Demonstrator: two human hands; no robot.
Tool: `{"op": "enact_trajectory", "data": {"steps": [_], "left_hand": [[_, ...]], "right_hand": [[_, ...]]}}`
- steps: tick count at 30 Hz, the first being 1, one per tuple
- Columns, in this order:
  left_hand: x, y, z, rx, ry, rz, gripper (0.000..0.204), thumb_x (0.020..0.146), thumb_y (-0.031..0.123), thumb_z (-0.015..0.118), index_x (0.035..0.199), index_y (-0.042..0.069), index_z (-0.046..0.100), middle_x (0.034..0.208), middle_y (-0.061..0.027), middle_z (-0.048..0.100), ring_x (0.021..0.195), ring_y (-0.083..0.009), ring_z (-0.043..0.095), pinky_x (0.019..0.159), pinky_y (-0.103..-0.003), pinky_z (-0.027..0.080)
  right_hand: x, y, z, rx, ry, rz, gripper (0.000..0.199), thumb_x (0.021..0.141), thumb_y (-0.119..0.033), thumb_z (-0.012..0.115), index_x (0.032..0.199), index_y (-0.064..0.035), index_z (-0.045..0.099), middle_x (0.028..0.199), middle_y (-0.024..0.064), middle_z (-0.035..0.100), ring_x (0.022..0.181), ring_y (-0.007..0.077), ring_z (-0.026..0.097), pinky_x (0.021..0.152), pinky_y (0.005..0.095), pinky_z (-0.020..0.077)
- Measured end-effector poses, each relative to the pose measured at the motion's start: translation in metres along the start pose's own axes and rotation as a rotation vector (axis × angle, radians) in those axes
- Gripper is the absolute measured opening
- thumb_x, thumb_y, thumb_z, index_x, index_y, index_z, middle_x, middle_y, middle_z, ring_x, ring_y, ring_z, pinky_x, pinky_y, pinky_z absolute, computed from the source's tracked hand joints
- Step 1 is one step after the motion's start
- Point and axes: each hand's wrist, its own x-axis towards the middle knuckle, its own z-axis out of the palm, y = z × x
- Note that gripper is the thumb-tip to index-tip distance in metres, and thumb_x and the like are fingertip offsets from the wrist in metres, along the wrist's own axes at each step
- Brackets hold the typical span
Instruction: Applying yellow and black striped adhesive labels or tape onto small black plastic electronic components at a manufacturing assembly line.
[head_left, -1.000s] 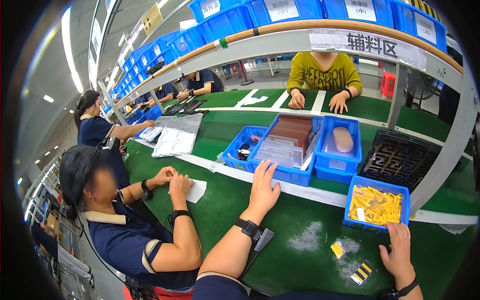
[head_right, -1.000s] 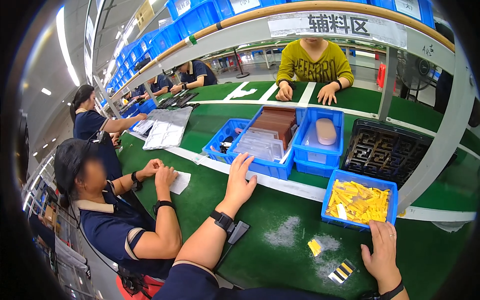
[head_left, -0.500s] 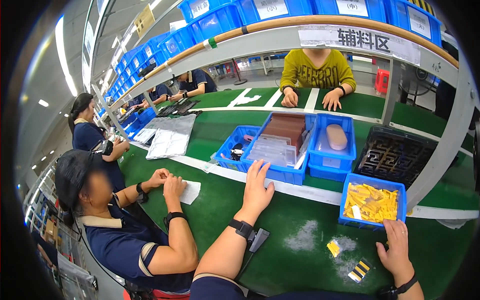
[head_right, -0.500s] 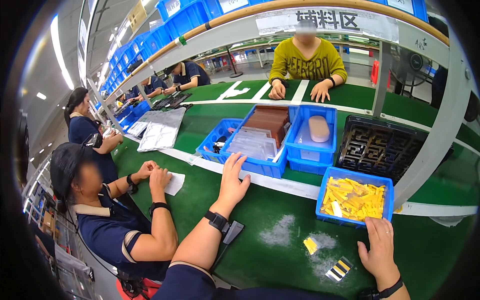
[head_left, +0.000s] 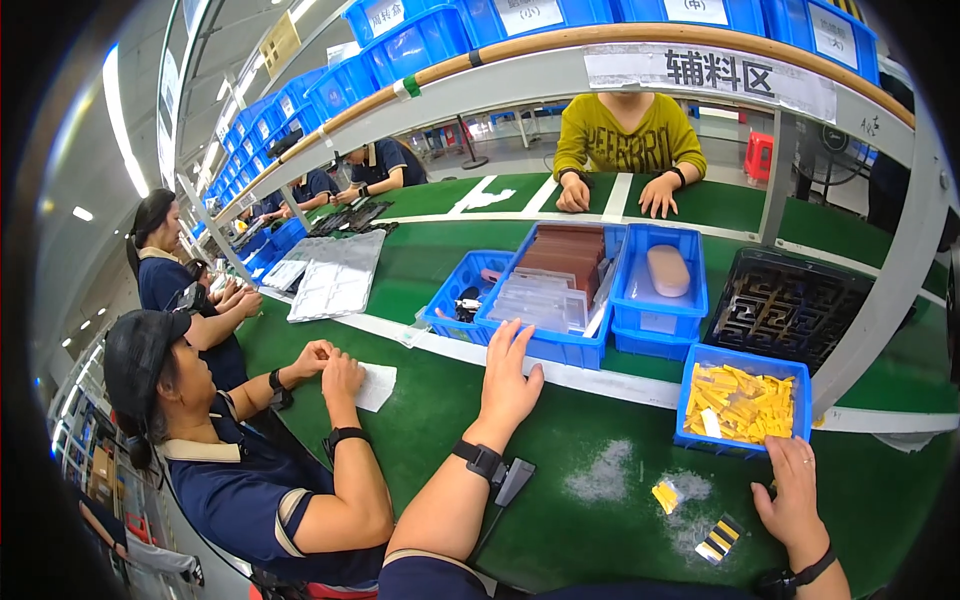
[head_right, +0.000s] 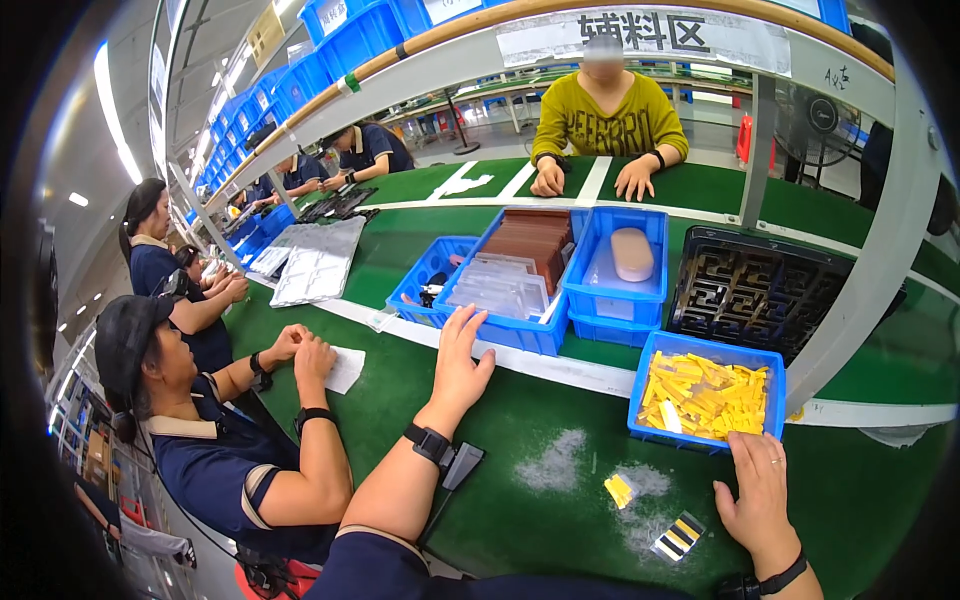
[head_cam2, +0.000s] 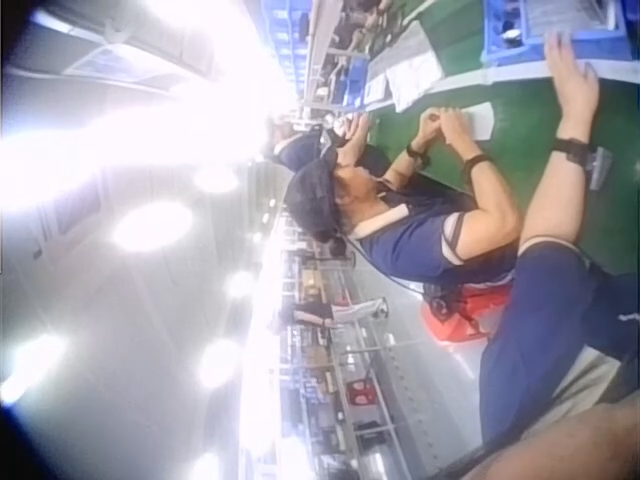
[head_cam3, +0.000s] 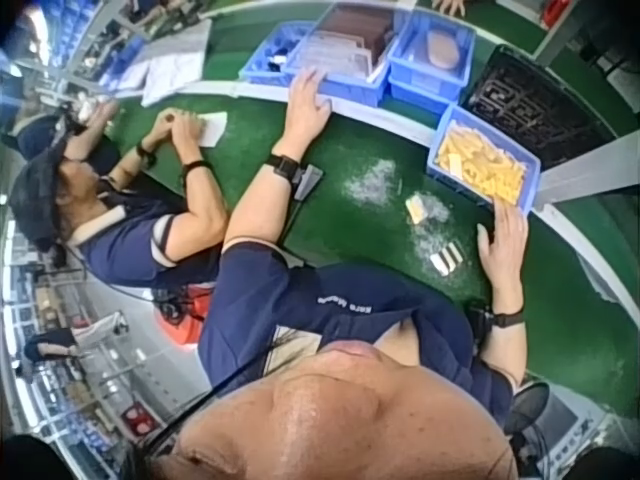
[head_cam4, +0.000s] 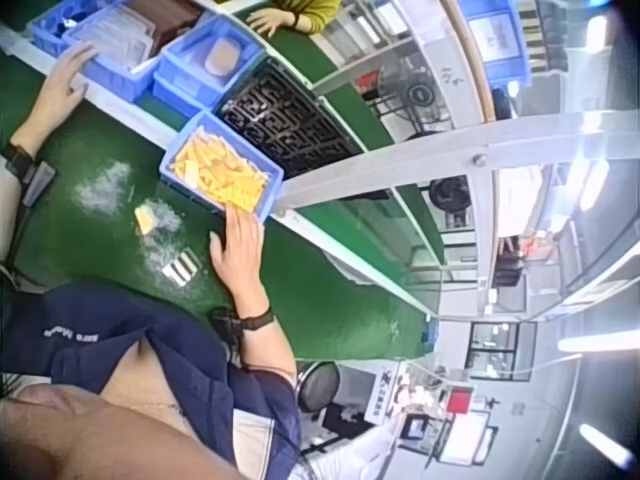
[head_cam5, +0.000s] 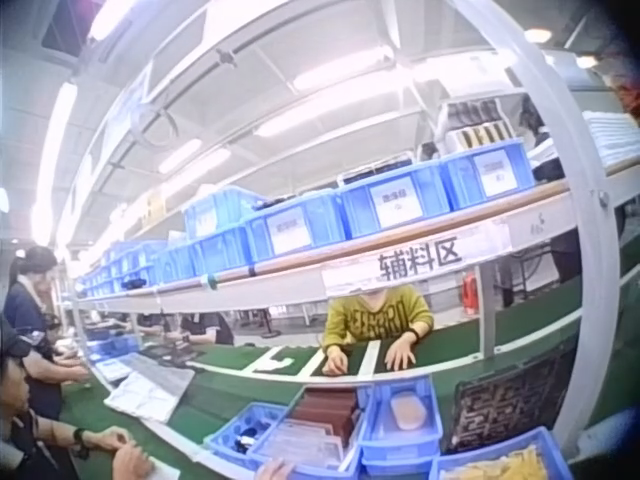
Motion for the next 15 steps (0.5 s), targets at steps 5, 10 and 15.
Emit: {"op": "enact_trajectory", "data": {"steps": [5, 10, 15], "left_hand": [[0.0004, -0.0011, 0.0005, 0.006, 0.012, 0.005, 0.053, 0.070, 0.003, 0.061, 0.122, 0.004, 0.049, 0.133, -0.0166, 0.040, 0.128, -0.0373, 0.032, 0.106, -0.044, 0.029], [0.0008, 0.0022, 0.0002, -0.017, 0.017, -0.013, 0.053, 0.069, 0.003, 0.061, 0.121, 0.005, 0.049, 0.133, -0.0154, 0.041, 0.128, -0.0359, 0.033, 0.107, -0.044, 0.027], [-0.0005, -0.0008, 0.0001, -0.003, 0.008, -0.002, 0.053, 0.070, 0.003, 0.061, 0.122, 0.005, 0.049, 0.133, -0.0158, 0.041, 0.128, -0.0366, 0.033, 0.106, -0.044, 0.028]], "right_hand": [[-0.0003, -0.0001, 0.0000, 0.000, 0.004, -0.005, 0.068, 0.057, -0.002, 0.069, 0.121, 0.0014, 0.045, 0.113, 0.0185, 0.050, 0.107, 0.0363, 0.047, 0.100, 0.0498, 0.0320], [-0.0009, -0.0004, -0.0001, -0.006, 0.013, -0.008, 0.068, 0.057, -0.001, 0.069, 0.121, 0.0012, 0.045, 0.113, 0.0183, 0.050, 0.107, 0.0361, 0.047, 0.100, 0.0497, 0.0321], [-0.0009, -0.0003, 0.0002, 0.002, 0.010, -0.010, 0.069, 0.057, -0.001, 0.068, 0.122, 0.0013, 0.045, 0.113, 0.0185, 0.050, 0.107, 0.0362, 0.047, 0.100, 0.0498, 0.0318]]}}
